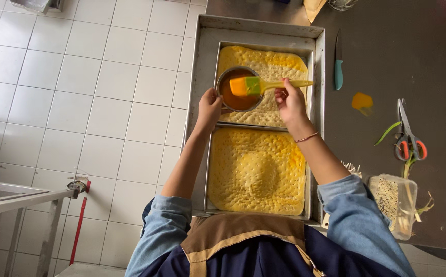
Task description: The person uses a roller tool to create patterns on dough in two square pans, applies an egg wash with a brush, and sprinkles seeds by hand over the surface.
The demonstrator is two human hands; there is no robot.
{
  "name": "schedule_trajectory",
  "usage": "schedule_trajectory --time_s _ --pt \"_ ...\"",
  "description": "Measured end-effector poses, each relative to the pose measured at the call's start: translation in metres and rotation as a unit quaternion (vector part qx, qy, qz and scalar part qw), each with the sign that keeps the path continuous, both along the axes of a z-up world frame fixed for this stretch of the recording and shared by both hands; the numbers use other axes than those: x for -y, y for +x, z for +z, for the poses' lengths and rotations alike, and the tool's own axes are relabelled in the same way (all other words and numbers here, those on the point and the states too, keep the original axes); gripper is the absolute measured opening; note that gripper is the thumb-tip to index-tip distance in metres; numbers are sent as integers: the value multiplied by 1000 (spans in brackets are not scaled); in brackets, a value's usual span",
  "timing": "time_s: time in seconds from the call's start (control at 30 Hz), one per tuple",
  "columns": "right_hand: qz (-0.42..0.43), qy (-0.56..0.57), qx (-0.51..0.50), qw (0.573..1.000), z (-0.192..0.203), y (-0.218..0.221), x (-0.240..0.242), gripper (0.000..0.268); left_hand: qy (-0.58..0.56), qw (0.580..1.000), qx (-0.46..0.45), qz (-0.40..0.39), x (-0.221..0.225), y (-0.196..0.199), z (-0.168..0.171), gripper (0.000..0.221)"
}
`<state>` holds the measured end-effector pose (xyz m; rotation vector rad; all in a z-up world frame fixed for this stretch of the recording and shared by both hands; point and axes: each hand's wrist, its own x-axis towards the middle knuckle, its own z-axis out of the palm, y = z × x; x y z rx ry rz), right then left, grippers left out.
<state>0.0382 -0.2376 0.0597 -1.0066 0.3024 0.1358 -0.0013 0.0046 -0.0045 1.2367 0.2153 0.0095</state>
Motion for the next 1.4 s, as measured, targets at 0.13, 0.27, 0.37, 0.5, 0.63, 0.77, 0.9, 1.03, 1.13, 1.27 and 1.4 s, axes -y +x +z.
schedule_trajectory --time_s 0.13,0.27,0.37,0.5,0.63,0.77,0.9,1.03,1.13,1.27,1.4 --pt "4 84 -3 996 27 -9 7 18 -16 1000 -3 -5 -5 -9 -3 12" --pt "-29 210 80 974 10 -7 22 16 8 1000 -15 2 -28 -23 -4 7" --pt "-104 119 91 983 -33 -5 27 16 0 999 -42 16 -56 -41 -1 5" --pt "-116 -117 50 985 -75 -10 -1 18 9 1000 -6 17 -88 -59 7 10" --pt "-45 -248 61 966 -91 -29 -46 17 16 1000 6 25 -98 -65 24 12" --pt "-49 -330 119 935 -90 -42 -16 16 29 999 3 22 -95 -69 40 14" --pt "-123 -518 148 833 -45 -53 77 12 -7 1000 6 -1 -89 -66 46 13" --pt "-130 -623 296 712 19 -62 130 13 -16 1000 3 -11 -82 -65 53 13" --pt "5 -710 267 652 16 -60 94 34 16 1000 6 -8 -78 -61 55 13" --pt "-35 -752 468 463 -31 -45 -25 16 22 1000 12 -10 -85 -62 55 12" --pt "-56 -646 412 640 -43 -29 -76 15 46 999 -2 5 -103 -67 60 14"
